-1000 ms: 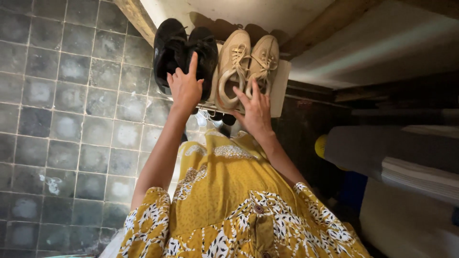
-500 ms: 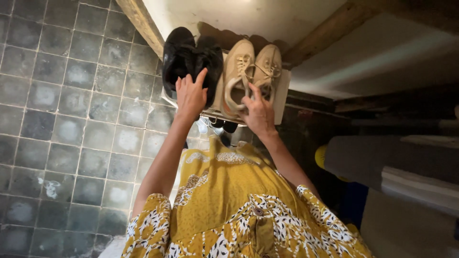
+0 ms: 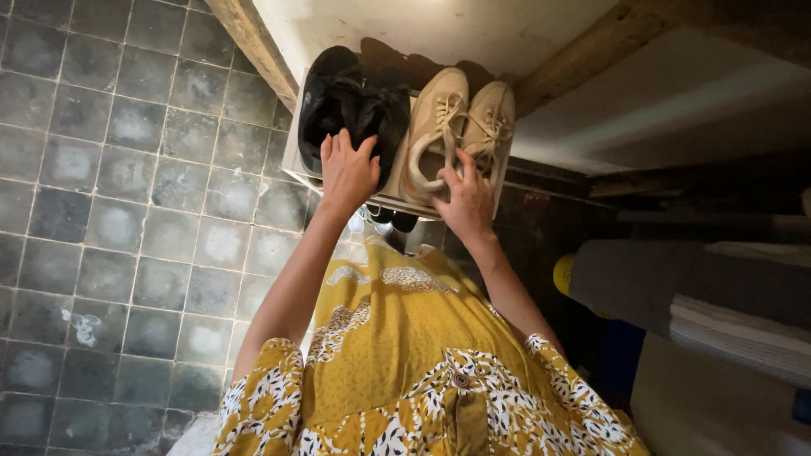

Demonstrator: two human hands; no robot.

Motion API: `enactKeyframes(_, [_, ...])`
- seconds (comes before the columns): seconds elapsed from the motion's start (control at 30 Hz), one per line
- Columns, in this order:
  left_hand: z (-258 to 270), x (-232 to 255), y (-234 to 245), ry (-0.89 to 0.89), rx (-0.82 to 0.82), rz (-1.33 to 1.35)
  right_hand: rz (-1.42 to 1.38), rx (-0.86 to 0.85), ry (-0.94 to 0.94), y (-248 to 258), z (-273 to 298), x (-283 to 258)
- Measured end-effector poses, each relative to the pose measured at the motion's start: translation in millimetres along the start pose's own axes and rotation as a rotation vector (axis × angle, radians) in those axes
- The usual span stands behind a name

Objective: Organizing shoes by placing them onto a shoe rack

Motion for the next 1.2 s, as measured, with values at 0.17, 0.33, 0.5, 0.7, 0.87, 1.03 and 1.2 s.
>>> enactKeyframes(0.17, [4, 0, -5, 0.041, -0.013, -0.058, 0.046, 0.011, 0.064, -5, 5, 2])
enactKeyframes(0.33, [-1, 0, -4, 0.089, -0.082, -0.043, 0.086, -0.022, 0.083, -4, 3, 0])
enactKeyframes(0.5, [2, -3, -8, 0.072, -0.076, -0.065, 0.171, -0.057, 0.083, -4, 3, -3])
enactKeyframes(0.7, [-5, -6, -7, 0.048, -0.154, -0.047, 0.187, -0.052, 0.036, -8, 2, -7])
enactKeyframes(0.87, [-3, -14, -13, 0.0, -0.155, -0.067, 0.227, -0.053, -0.027, -15, 3, -9])
enactKeyframes(1.03, [-10, -17, -4, -0.02, -0.193, -0.052, 0.222, -0.015, -0.047, -18, 5, -7])
enactKeyframes(1.2, [-15, -31, 31, -0.141, -0.357, -0.109, 0.23, 0.05, -0.042, -18, 14, -15])
Point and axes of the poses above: each hand's wrist, its own z-axis away from the middle knuckle, its own y-axis out of the back of the hand, x = y × z, the point moved 1 cm from there along -z, towards the middle knuckle, and after that the axes turned 8 degrees about x, right-handed, at the moved point
